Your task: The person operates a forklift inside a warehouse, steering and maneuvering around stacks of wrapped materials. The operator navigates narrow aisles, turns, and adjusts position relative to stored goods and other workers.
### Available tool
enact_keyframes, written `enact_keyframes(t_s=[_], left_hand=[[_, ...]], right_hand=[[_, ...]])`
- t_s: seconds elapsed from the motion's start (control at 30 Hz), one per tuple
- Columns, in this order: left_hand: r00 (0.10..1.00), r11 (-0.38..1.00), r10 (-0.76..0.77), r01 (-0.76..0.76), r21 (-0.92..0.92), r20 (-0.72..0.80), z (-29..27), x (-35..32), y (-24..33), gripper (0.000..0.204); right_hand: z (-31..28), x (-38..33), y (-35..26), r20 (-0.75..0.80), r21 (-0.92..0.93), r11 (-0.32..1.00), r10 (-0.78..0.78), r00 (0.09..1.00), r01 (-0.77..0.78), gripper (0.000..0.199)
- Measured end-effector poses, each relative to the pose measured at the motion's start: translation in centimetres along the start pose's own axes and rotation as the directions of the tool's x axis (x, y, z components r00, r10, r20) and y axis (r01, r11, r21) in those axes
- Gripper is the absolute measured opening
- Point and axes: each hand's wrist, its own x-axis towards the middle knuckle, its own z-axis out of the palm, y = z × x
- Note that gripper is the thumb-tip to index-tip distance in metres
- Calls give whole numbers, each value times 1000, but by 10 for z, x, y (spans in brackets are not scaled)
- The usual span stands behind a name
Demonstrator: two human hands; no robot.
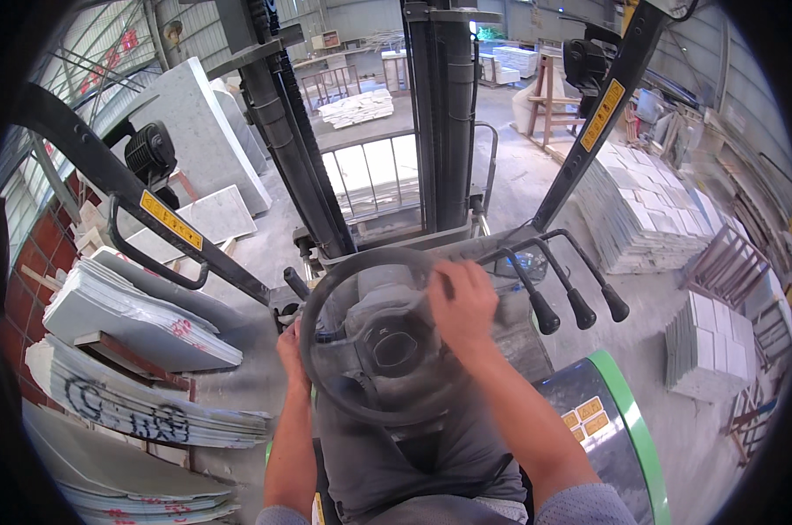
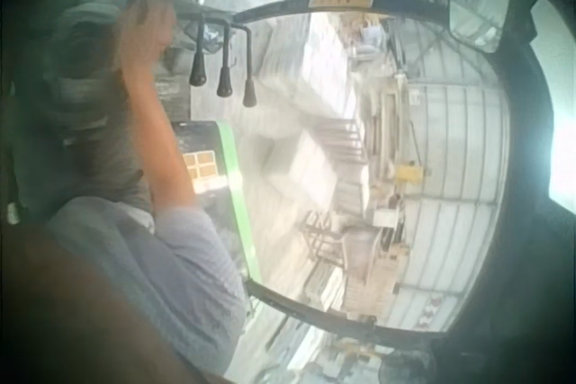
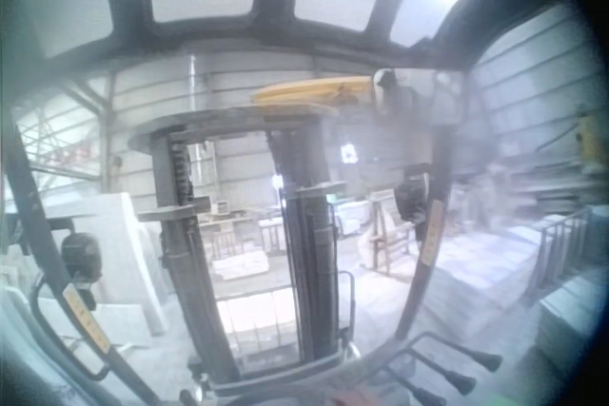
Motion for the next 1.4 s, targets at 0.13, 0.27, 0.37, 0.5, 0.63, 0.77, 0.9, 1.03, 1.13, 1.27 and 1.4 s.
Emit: enact_keyframes(t_s=[0.13, 0.27, 0.37, 0.5, 0.63, 0.77, 0.9, 1.03, 1.13, 1.27, 1.4], left_hand=[[1000, 1000, -8, 8, -21, 3, 39, 78, 4, 47], [1000, 999, -15, 15, -50, -10, 70, 143, 9, 47], [1000, 1000, -1, 1, -15, -5, 90, 203, 14, 49], [999, 999, -30, 30, -13, 13, 117, 275, 17, 50], [999, 999, -35, 34, -14, -14, 155, 343, 24, 48], [997, 996, -71, 71, -48, 3, 188, 410, 28, 47], [999, 997, -43, 42, -61, -7, 216, 459, 40, 45], [999, 999, -24, 25, 29, -35, 244, 514, 50, 42], [999, 999, 25, -24, 41, -37, 275, 568, 49, 41], [999, 996, 37, -34, 85, -35, 326, 655, 43, 40], [999, 994, 25, -22, 107, -29, 360, 723, 41, 42]], right_hand=[[33, 15, 43, 27, 5, 999, 36, 999, -36, 14], [81, 40, 74, 38, -32, 999, 34, 999, -32, 15], [136, 69, 96, 6, -35, 999, 32, 999, -32, 15], [202, 107, 124, -8, -23, 999, 46, 999, -47, 14], [261, 158, 161, -10, -31, 998, 46, 999, -46, 13], [343, 223, 190, -52, 15, 999, 32, 998, -31, 13], [417, 290, 201, -48, 85, 996, -32, 998, 36, 12], [483, 340, 203, -41, 151, 983, -96, 995, 102, 13], [529, 371, 227, -33, 162, 981, -99, 995, 103, 13], [597, 422, 281, -58, 155, 980, -120, 991, 128, 16], [649, 461, 315, -35, 159, 979, -124, 992, 128, 17]])
